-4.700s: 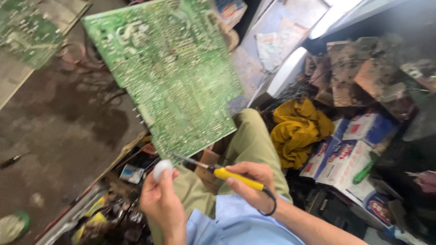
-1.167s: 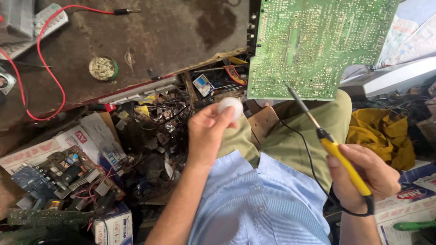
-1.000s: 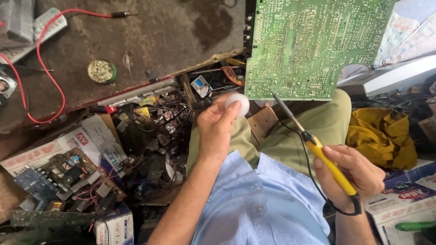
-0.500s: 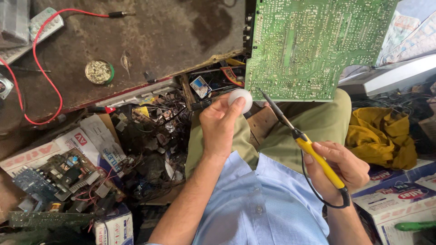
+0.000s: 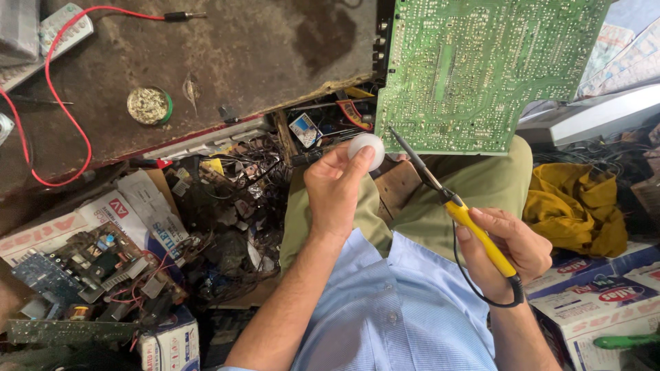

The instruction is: The person holds a soldering iron and a spool of solder wire, repeatedly applying solder to various points on a green circuit board resting on their lap. The person occasionally dips the soldering iron tip into a small container on the table.

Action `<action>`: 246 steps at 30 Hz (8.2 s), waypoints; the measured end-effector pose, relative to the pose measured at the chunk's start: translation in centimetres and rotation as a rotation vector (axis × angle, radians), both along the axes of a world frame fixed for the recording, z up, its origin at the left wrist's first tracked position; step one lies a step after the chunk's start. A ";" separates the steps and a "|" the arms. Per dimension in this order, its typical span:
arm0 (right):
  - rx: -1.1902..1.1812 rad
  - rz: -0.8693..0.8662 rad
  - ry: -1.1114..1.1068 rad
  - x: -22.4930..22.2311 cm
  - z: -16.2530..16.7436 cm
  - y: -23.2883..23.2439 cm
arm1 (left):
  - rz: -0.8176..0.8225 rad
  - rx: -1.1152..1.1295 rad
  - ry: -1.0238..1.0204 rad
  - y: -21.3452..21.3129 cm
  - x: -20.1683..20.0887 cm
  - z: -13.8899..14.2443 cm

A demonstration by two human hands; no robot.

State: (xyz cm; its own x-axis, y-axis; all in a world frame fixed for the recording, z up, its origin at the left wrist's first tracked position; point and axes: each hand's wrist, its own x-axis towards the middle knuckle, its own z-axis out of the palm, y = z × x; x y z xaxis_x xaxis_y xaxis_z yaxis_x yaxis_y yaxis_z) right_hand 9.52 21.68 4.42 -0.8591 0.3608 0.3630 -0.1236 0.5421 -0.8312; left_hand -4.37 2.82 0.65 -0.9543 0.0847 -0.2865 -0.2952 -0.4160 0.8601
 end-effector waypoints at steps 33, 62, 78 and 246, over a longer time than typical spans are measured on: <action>-0.911 0.003 0.023 0.9 -6.9 1.3 | 0.017 0.004 0.096 0.7 0.5 0.4; -0.204 -0.056 -0.066 0.6 -1.5 -1.7 | 0.002 0.055 0.148 0.2 0.8 0.1; 0.324 0.044 -0.007 -2.4 5.2 -4.4 | 0.016 0.012 0.100 0.0 0.4 0.5; -0.001 0.198 -0.014 -3.7 0.6 3.9 | 0.081 -0.561 0.476 1.4 0.9 1.9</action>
State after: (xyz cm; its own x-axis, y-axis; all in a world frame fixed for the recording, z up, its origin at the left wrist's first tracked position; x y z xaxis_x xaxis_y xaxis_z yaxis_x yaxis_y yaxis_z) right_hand 5.86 25.61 5.03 -0.9182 0.1842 0.3507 -0.2166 0.5077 -0.8338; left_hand -3.44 4.25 2.54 -0.9831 -0.0290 0.1806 0.1760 0.1193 0.9771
